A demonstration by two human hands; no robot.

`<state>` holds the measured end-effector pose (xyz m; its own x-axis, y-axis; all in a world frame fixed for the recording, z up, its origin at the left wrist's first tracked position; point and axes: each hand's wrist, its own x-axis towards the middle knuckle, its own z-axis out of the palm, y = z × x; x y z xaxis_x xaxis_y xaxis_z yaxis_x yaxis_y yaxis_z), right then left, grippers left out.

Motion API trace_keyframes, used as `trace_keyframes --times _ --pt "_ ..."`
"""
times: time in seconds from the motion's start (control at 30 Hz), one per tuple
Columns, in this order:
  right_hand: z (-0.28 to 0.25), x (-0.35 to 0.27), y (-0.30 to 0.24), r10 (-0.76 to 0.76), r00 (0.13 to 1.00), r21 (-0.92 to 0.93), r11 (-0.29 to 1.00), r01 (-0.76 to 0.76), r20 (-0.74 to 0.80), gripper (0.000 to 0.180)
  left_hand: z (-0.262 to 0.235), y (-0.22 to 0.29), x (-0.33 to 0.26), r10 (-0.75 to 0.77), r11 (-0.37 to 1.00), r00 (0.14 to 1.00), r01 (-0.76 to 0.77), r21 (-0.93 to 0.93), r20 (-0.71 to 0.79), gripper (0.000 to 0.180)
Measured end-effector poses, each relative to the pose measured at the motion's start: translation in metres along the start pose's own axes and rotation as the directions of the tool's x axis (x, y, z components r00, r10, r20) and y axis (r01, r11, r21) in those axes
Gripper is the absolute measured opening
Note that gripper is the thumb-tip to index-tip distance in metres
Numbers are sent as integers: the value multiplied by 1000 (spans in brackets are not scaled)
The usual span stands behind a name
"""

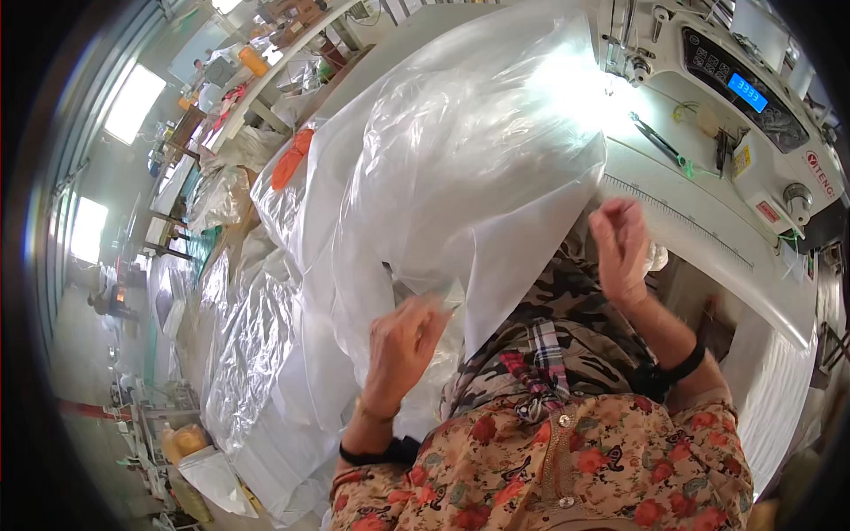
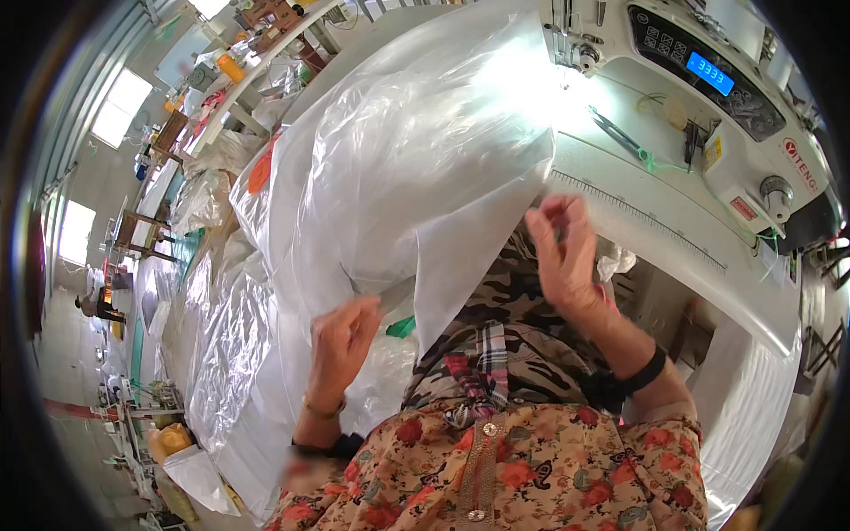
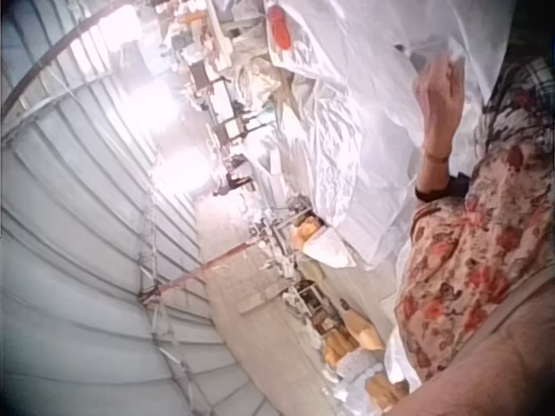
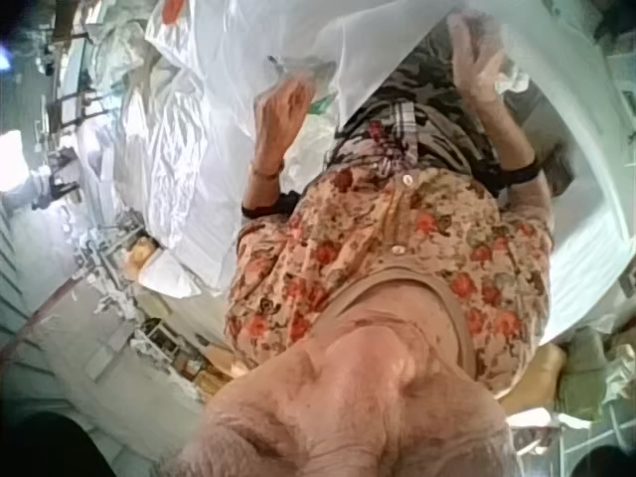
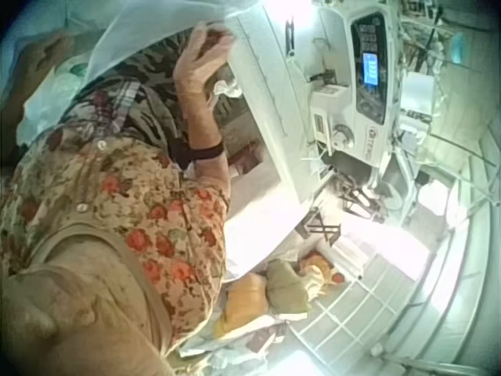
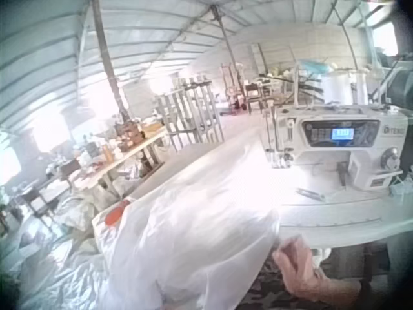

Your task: The person is sewing large white plastic or fabric sheets using an industrial sewing machine.

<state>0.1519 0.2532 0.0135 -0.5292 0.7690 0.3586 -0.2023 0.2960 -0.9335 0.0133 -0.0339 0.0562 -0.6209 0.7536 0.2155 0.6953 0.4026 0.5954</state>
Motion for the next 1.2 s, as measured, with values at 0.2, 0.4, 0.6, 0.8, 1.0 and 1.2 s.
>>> trace_keyframes --times 0.2,0.4,0.6,0.8,1.0,1.2 --pt "53 -48 36 448 841 203 832 -516 302 27 65 10 102 327 942 900 -287 174 -289 22" --pt "43 -42 12 604 642 5 727 -687 472 22 91 -11 122 138 986 968 -114 124 -209 17" --pt "-10 -64 -2 374 641 -8 867 -498 670 24 86 -14 114 227 956 952 -178 232 -206 6" --pt "-9 -80 1 529 637 91 725 -683 560 24 44 36 72 210 958 973 -224 -181 -95 5" --pt "-1 -85 -27 474 690 190 732 -654 547 23 59 71 52 122 715 936 148 -683 330 17" --pt "7 -97 -46 392 743 62 863 -501 542 24 64 69 38 120 887 948 31 -460 294 8"
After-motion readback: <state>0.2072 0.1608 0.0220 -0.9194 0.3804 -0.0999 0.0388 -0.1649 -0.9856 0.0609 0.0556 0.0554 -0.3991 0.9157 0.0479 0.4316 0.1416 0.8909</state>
